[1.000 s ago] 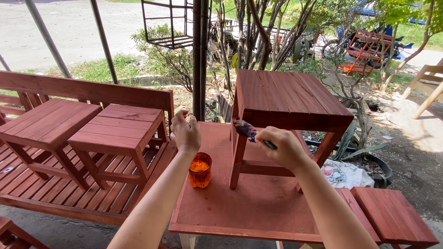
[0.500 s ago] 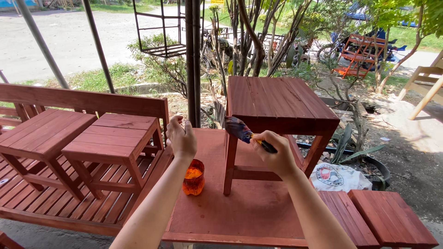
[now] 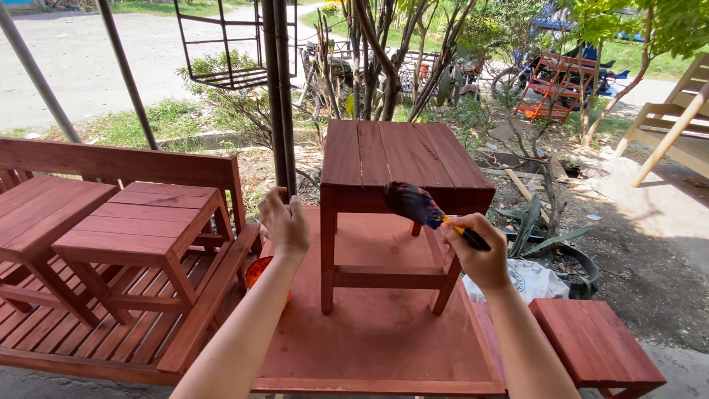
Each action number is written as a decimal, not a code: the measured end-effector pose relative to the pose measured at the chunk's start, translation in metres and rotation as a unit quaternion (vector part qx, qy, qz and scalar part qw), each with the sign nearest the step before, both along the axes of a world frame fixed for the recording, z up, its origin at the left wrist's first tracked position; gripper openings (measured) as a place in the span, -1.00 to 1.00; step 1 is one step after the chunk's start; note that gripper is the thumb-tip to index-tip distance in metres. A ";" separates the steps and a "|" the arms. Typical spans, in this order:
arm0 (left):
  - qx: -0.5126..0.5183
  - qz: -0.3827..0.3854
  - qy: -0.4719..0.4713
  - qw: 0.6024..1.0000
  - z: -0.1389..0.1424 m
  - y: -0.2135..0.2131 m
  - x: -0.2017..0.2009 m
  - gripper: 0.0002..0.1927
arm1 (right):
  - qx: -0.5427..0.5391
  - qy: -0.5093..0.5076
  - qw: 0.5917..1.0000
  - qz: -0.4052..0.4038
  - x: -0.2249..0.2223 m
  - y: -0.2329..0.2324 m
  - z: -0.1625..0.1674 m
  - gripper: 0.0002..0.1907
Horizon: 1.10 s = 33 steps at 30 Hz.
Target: The person paints a small wooden stool with reddish-brown paint using a brush. They repeatedly dip the brush into a paint container and apply paint to the stool's legs and frame, rotating the stool to reach different sides.
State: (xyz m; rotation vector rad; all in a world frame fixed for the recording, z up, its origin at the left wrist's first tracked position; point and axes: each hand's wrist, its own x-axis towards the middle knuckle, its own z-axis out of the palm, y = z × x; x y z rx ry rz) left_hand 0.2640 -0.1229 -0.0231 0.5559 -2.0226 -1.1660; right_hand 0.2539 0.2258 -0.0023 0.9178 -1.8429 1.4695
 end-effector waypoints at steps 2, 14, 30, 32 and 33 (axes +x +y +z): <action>-0.002 -0.003 0.005 1.000 -0.003 0.015 -0.004 -0.61 | 0.000 0.059 0.998 -0.024 -0.007 0.026 -0.006 -0.91; -0.006 0.003 0.016 1.000 -0.004 0.057 -0.013 -0.59 | -0.073 -0.020 0.995 -0.071 -0.021 0.145 -0.031 -0.93; -0.013 0.011 0.027 0.999 -0.001 0.045 -0.002 -0.59 | 0.096 0.132 0.982 0.090 0.035 -0.062 -0.017 -0.90; -0.017 0.013 0.023 0.999 -0.002 0.043 -0.003 -0.58 | 0.085 0.141 0.984 0.069 0.026 -0.067 -0.018 -0.92; -0.021 0.014 0.021 0.999 -0.003 0.042 -0.003 -0.58 | 0.067 0.133 0.987 0.056 0.023 -0.061 -0.020 -0.92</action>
